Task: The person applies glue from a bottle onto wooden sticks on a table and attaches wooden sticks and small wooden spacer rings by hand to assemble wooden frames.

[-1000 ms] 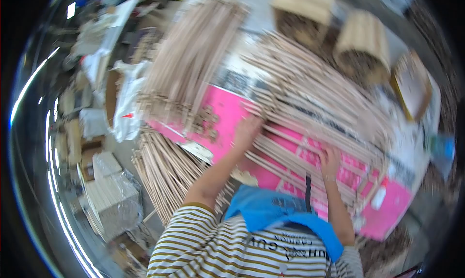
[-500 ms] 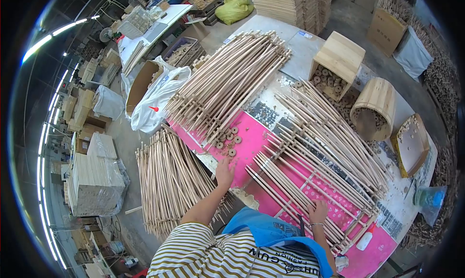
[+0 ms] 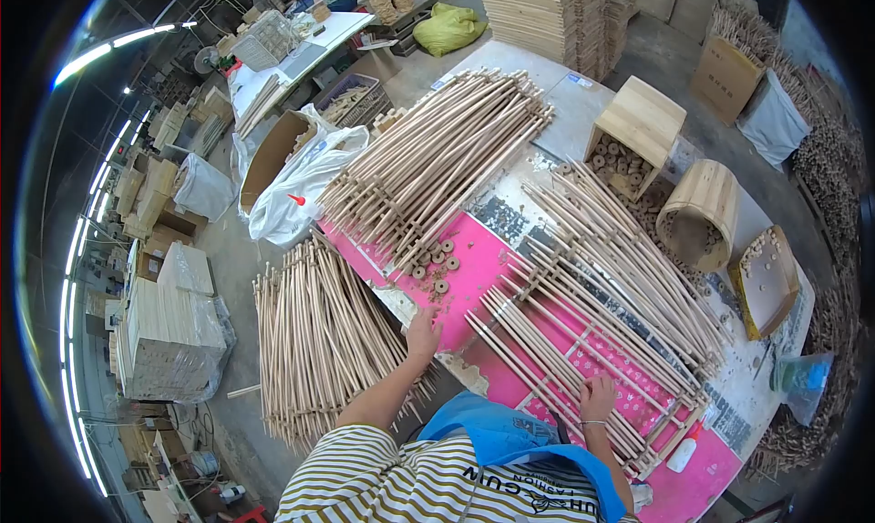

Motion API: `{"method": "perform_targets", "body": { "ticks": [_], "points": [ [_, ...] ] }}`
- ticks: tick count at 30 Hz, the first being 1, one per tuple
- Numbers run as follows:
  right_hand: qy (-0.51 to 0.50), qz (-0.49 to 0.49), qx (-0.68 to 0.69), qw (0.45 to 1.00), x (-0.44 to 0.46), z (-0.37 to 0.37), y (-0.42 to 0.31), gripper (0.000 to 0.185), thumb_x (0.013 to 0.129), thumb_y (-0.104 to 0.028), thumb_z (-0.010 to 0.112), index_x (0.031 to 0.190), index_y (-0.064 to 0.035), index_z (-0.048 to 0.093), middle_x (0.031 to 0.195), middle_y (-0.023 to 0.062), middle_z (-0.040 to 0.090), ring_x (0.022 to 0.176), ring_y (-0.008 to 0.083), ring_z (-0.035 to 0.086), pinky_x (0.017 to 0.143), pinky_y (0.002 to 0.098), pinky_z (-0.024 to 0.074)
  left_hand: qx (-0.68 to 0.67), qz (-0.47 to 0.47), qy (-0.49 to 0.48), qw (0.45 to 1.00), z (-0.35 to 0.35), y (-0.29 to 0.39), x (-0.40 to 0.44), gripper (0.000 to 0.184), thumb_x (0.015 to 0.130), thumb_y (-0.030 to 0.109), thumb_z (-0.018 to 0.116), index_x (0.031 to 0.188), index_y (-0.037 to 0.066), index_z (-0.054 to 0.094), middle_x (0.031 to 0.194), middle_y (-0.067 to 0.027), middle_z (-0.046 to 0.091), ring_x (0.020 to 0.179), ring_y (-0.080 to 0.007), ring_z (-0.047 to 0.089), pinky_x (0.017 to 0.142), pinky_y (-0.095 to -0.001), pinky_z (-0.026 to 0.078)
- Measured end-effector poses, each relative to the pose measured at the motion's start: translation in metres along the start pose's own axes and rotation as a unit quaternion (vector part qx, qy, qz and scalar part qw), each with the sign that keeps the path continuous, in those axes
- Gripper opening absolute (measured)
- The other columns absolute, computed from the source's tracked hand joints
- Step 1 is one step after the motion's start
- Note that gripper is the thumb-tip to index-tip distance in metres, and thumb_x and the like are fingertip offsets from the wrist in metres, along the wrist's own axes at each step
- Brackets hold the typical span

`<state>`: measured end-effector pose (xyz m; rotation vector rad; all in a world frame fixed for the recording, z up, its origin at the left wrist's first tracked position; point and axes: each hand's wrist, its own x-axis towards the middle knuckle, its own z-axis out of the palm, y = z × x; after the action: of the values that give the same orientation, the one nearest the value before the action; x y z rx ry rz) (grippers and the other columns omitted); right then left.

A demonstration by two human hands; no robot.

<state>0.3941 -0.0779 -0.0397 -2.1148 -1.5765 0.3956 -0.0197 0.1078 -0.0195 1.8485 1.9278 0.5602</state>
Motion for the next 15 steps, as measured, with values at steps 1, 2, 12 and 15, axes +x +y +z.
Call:
{"method": "perform_targets", "body": {
  "ticks": [1,2,12,15],
  "points": [
    [0.004,-0.005,0.0,1.0,-0.001,-0.002,-0.001,0.015,0.081,-0.02,0.071,0.089,-0.0102,0.063,0.098,0.0117,0.06,0.097,0.034,0.058,0.083,0.0496,0.0441,-0.005,0.025,-0.001,1.0,-0.001,0.004,0.0,0.033,0.085,0.012,0.069,0.117,0.007,0.062,0.101,-0.0137,0.064,0.096,-0.0322,0.065,0.083,-0.0434,0.052],
    [-0.007,0.007,-0.023,1.0,-0.001,-0.001,-0.002,0.013,0.083,-0.019,0.069,0.088,-0.0091,0.063,0.096,0.0125,0.06,0.098,0.0351,0.058,0.084,0.0499,0.0447,-0.013,0.049,0.0,0.999,0.001,0.01,-0.005,0.031,0.087,0.013,0.068,0.117,0.007,0.062,0.1,-0.0146,0.064,0.095,-0.0325,0.066,0.082,-0.0427,0.053],
    [0.02,-0.009,0.172,0.985,-0.016,0.025,-0.003,0.024,0.085,-0.02,0.07,0.105,-0.0065,0.068,0.093,0.0154,0.064,0.087,0.034,0.063,0.076,0.0458,0.0496,-0.163,0.074,-0.575,0.798,0.074,0.004,-0.132,0.042,0.096,0.04,0.061,0.126,0.013,0.071,0.119,-0.0168,0.072,0.106,-0.027,0.069,0.095,-0.0418,0.051],
    [-0.014,-0.14,0.215,0.966,-0.022,0.05,-0.01,0.021,0.091,-0.02,0.072,0.106,-0.006,0.072,0.087,0.0102,0.067,0.077,0.0238,0.066,0.068,0.0376,0.0519,-0.122,0.176,-0.548,0.808,0.03,0.059,-0.123,0.04,0.094,0.036,0.062,0.122,0.009,0.071,0.111,-0.0163,0.075,0.102,-0.0261,0.07,0.091,-0.0431,0.052]
  ]
}}
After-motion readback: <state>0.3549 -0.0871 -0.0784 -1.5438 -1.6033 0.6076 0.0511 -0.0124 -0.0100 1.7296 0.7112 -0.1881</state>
